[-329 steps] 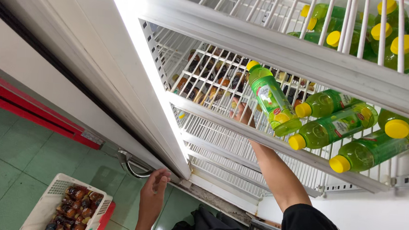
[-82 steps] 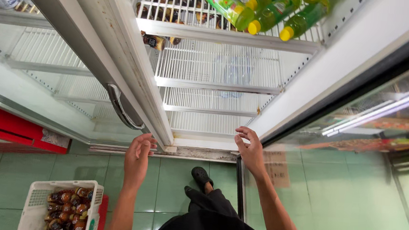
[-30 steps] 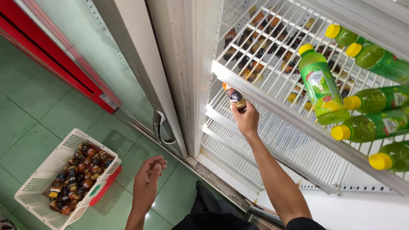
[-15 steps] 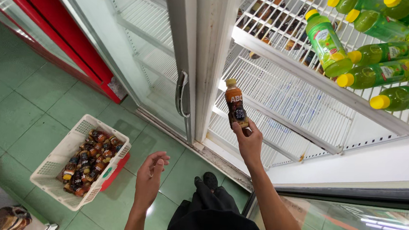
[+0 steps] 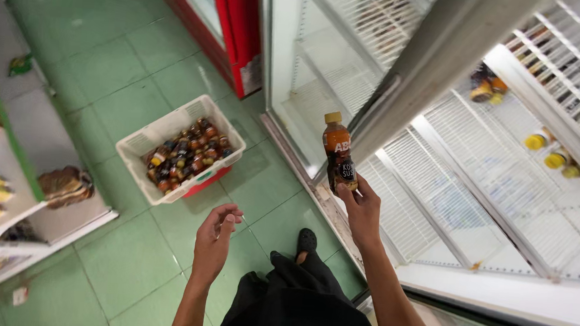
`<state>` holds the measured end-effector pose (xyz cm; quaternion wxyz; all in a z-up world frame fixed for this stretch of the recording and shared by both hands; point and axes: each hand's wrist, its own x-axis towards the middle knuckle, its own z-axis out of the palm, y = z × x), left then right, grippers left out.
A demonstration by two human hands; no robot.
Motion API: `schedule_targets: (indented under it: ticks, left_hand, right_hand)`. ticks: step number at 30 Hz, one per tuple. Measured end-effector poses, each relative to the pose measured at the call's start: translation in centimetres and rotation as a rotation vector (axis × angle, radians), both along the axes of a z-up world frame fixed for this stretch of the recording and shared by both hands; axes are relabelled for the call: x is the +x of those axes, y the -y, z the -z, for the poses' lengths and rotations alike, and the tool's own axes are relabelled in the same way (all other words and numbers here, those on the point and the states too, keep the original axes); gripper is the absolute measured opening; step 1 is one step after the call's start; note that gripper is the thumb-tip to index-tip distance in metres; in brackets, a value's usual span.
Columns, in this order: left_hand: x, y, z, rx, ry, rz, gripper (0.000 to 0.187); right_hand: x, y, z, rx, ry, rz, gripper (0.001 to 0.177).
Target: The person repeatedly opens a commercial glass-door refrigerator, takes out bottles of iced coffee and other beverages, and places them into a white plastic basket on the floor. The person continues this process for the duration of the clip.
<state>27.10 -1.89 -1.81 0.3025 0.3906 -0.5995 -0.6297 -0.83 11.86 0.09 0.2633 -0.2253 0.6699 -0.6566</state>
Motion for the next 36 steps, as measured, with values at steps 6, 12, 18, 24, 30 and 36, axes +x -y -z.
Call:
schedule_targets:
  ticks: [6, 12, 18, 24, 30, 36]
  left_hand:
    - [5.8, 1.2, 1.8, 0.018, 0.069, -0.190, 0.034]
    - [9.6, 4.0, 3.4, 0.063, 0.053, -0.385, 0.033]
    - [12.1, 10.2, 4.7, 0.097, 0.095, -0.556, 0.032]
    - [12.2, 16.7, 6.0, 0.187, 0.137, -0.718, 0.032]
    - [11.5, 21.3, 9.2, 0.254, 0.144, -0.792, 0.031]
    - [11.3, 25.6, 13.5, 0.356, 0.143, -0.795, 0.031]
  right_hand:
    - [2.9, 6.1, 2.2, -0.103, 0.292, -0.283, 0.047]
    - [4.8, 14.2, 4.0, -0.073, 0.409, -0.466, 0.038]
    - [5.5, 24.4, 5.5, 0.062, 0.457, -0.569, 0.038]
    - [5.5, 34.2, 7.9, 0.160, 0.481, -0.715, 0.041]
    - [5.7, 41.5, 12.5, 0.293, 0.539, -0.820, 0.038]
    - [7.2, 47.2, 17.7, 0.450, 0.562, -0.861, 0.037]
